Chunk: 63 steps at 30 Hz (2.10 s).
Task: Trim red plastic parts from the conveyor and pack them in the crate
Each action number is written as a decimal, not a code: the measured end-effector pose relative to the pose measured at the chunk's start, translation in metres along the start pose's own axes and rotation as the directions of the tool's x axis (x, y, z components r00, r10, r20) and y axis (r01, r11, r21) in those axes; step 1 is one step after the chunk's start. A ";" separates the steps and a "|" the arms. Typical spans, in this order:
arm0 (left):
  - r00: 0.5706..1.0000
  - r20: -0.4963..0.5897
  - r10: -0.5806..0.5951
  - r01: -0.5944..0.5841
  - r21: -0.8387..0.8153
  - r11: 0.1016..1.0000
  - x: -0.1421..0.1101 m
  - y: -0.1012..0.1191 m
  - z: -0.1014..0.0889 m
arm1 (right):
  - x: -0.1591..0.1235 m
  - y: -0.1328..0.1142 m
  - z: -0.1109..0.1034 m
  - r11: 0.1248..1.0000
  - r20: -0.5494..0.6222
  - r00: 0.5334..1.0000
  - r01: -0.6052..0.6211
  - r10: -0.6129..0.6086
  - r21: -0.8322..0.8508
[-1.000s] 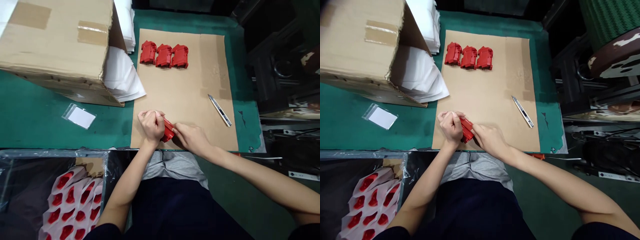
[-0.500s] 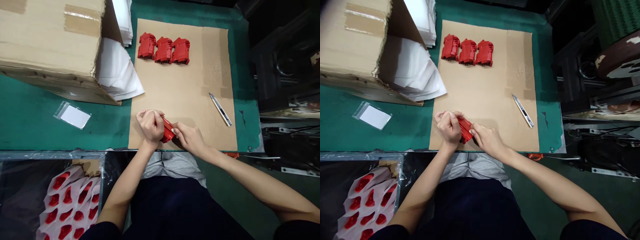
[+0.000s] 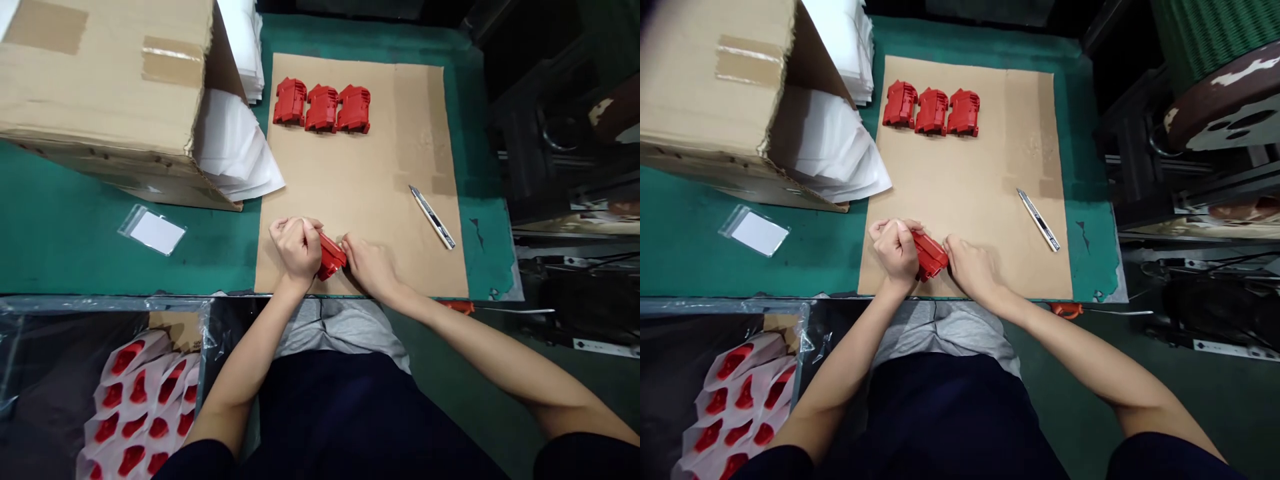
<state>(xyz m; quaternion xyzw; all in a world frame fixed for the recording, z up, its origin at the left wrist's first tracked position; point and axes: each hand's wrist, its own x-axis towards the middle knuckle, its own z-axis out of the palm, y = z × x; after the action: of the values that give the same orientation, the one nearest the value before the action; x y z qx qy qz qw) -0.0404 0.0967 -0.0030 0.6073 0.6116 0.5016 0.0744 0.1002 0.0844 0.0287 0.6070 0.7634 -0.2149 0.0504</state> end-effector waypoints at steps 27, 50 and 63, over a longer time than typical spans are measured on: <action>0.992 0.068 -0.107 0.109 -0.019 0.994 0.002 0.002 -0.002 | 0.006 -0.002 -0.003 0.996 0.072 0.997 -0.002 0.009 -0.088; 0.714 0.698 0.049 -0.324 0.267 0.908 -0.034 0.035 -0.079 | -0.055 -0.006 0.059 0.829 -0.609 0.783 0.250 0.130 0.499; 0.589 0.768 -0.251 -0.381 0.538 0.752 0.018 0.060 -0.036 | 0.003 -0.002 0.032 0.864 -0.612 0.779 0.395 -0.136 0.311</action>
<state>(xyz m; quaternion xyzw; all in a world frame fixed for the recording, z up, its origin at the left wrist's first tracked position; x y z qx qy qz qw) -0.0301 0.0778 0.0664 0.7747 0.6191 -0.0743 0.1048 0.0916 0.0739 -0.0007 0.5218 0.7572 -0.1881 -0.3448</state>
